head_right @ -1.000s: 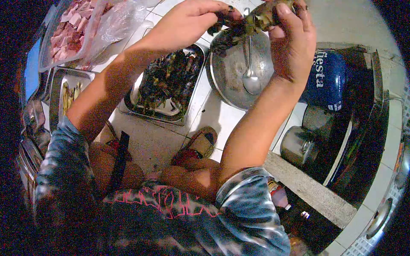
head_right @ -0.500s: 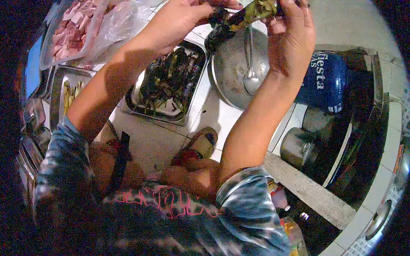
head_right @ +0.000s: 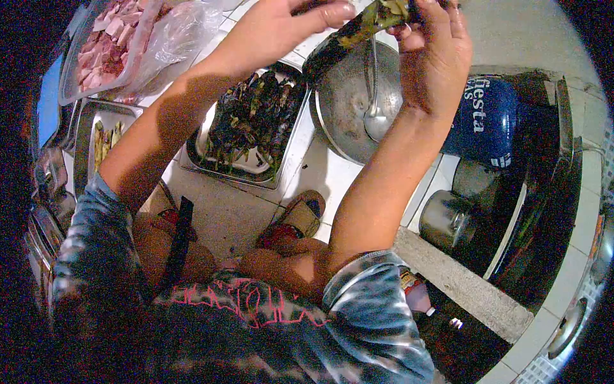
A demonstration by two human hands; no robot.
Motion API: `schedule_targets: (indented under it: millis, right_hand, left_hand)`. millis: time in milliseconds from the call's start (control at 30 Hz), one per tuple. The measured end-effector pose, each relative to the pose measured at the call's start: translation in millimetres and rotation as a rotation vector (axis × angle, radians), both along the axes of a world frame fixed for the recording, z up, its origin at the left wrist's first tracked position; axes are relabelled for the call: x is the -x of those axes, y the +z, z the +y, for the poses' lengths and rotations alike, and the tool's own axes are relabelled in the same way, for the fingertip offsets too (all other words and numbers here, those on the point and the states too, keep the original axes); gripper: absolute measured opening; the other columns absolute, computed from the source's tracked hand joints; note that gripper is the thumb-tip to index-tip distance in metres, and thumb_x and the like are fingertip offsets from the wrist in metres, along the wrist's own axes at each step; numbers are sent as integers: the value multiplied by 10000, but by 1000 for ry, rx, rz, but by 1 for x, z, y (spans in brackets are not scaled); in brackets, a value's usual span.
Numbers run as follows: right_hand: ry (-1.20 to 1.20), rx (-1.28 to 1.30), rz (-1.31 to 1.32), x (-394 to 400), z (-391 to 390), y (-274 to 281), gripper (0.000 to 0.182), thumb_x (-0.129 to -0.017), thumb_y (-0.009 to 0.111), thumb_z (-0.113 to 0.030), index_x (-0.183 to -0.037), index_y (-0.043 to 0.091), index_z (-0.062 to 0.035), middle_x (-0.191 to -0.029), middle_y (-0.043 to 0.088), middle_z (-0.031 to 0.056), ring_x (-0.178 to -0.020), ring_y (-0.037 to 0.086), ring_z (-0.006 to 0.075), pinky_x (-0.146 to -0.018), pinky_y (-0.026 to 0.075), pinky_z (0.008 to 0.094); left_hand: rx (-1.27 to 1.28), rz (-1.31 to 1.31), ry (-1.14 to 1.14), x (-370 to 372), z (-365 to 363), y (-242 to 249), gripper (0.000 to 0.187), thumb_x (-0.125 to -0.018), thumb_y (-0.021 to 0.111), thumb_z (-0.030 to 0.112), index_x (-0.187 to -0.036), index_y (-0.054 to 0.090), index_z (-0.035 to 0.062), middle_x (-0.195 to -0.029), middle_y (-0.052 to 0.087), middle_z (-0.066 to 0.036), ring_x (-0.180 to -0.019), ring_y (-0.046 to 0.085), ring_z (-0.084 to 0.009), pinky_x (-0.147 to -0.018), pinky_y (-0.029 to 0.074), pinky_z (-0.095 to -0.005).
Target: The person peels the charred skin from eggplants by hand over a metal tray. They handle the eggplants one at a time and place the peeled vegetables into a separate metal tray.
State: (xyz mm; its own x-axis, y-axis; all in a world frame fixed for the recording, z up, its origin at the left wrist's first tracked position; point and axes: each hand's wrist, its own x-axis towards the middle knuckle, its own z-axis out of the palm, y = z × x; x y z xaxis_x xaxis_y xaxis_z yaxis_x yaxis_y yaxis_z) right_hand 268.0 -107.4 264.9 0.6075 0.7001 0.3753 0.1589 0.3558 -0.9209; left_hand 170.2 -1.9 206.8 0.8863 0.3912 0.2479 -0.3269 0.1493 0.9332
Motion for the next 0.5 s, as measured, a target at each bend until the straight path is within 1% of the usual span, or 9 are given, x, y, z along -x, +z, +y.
schedule_targets:
  millis: [33, 133, 167, 267, 333, 367, 500]
  right_hand:
    - [15, -11, 2, -1, 0, -1, 342, -796, 473, -136, -1084, 396, 31, -867, 543, 117, -699, 529, 133, -610, 439, 231]
    - [63, -42, 7, -3, 0, -3, 339, -808, 466, -136, -1097, 392, 23, -885, 545, 121, -724, 536, 139, -630, 443, 239]
    - [66, -57, 15, -3, 0, -4, 338, -812, 462, -141, -1102, 391, 16, -893, 545, 118, -733, 539, 141, -636, 446, 243]
    - [89, -92, 23, -1, 1, -6, 336, -821, 453, -155, -1114, 390, -2, -914, 545, 109, -757, 545, 147, -650, 451, 255]
    - [120, -109, 2, -1, 2, -5, 337, -823, 452, -165, -1116, 391, -11, -924, 545, 100, -767, 547, 150, -657, 454, 263]
    - [98, -105, 10, -1, 2, -6, 338, -823, 452, -170, -1115, 391, -11, -926, 546, 98, -769, 547, 151, -658, 453, 265]
    - [39, -94, 34, 2, 7, -5, 342, -824, 452, -181, -1115, 390, -13, -932, 545, 95, -775, 545, 149, -661, 451, 270]
  left_hand:
    - [62, -84, -115, -1, -1, -1, 279, -776, 542, 181, -934, 490, -43, -817, 541, -59, -765, 487, -89, -681, 397, -231]
    - [-131, -197, -53, -2, -5, -1, 331, -769, 551, 179, -995, 479, -51, -873, 548, -72, -792, 487, -86, -679, 397, -216]
    - [-143, -106, -20, 1, -7, 0, 334, -759, 564, 170, -1000, 498, -52, -864, 563, -56, -769, 488, -73, -661, 400, -203]
    - [43, -22, -72, 10, -6, 9, 256, -758, 563, 134, -933, 543, -51, -796, 574, -25, -709, 485, -60, -627, 401, -186]
    - [84, -12, -27, 3, -8, 3, 220, -764, 554, 117, -914, 558, -43, -767, 572, -12, -674, 477, -52, -600, 396, -177]
    - [103, -8, -4, 0, -9, 0, 203, -767, 550, 109, -904, 566, -39, -752, 571, -5, -656, 472, -48, -587, 394, -172]
    - [271, -95, -73, -6, -7, -8, 186, -793, 518, 126, -886, 572, -26, -741, 560, 4, -656, 464, -38, -585, 382, -162]
